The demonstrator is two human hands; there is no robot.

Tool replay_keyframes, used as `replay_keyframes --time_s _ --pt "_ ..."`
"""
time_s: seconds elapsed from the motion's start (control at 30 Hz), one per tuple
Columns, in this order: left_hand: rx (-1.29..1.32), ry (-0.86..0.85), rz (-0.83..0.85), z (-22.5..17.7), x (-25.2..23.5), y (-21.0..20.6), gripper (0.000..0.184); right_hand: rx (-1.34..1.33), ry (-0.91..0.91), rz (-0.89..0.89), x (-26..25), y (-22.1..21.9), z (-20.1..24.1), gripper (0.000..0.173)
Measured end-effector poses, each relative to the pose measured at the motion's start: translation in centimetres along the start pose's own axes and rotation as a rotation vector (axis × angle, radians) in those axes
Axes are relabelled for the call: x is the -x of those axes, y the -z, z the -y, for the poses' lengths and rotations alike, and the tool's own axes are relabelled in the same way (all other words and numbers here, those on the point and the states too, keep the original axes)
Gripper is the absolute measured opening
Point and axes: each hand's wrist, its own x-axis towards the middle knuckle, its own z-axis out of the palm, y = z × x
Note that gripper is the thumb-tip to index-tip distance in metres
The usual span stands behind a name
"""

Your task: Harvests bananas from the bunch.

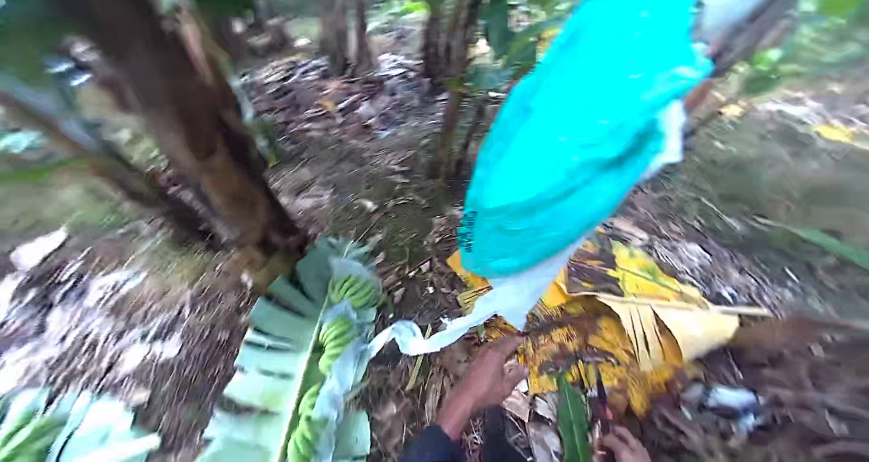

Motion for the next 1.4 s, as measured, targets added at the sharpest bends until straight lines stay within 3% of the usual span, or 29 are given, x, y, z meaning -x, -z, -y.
replay_keyframes --time_s 0.2,0.27,0.37,0.43,0.53,0.63,0.83,0.93,1.03,1.2,1.4 --pt "-0.081 -0.405 0.078 -12.4 -12.4 2.9 0.050 -0.145 -0.040 -0.160 0.3 2.7 0.2 0.044" --pt "-0.184 -0.393 0.127 -14.9 -16.6 3.1 0.060 -0.171 -0.041 -0.165 0.3 3.0 0.9 0.041" --pt "-0.371 -0.202 0.127 -16.4 -20.1 3.6 0.078 -0.216 -0.005 -0.167 0.3 3.5 2.5 0.048" --pt "-0.481 -0.057 -0.010 -17.3 -19.8 4.7 0.083 -0.227 0.054 -0.174 -0.1 4.3 3.5 0.052" --pt "-0.551 0.026 -0.359 -18.5 -17.2 6.9 0.076 -0.235 0.126 -0.205 -0.6 5.2 4.8 0.053" --pt "-0.638 -0.114 -0.619 -18.4 -16.3 8.5 0.068 -0.221 0.190 -0.224 -0.5 5.6 7.3 0.054" --pt "-0.869 -0.328 -0.896 -15.9 -18.1 11.1 0.046 -0.222 0.546 -0.244 -1.6 6.0 13.0 0.053" --pt "-1.000 -0.472 -1.092 -12.9 -20.3 13.0 0.022 -0.285 0.676 -0.222 -1.8 5.8 15.5 0.050" --pt "-1.033 -0.594 -1.091 -14.9 -19.3 14.5 0.014 -0.361 0.743 -0.176 -1.6 6.0 17.7 0.047" --pt "-0.992 -0.726 -1.147 -23.4 -16.1 19.1 0.019 -0.466 0.806 -0.067 -0.8 6.3 20.0 0.042" --pt "-1.031 -0.415 -1.082 -31.2 -20.7 33.7 0.039 -0.378 0.849 0.071 0.4 6.3 23.0 0.049"
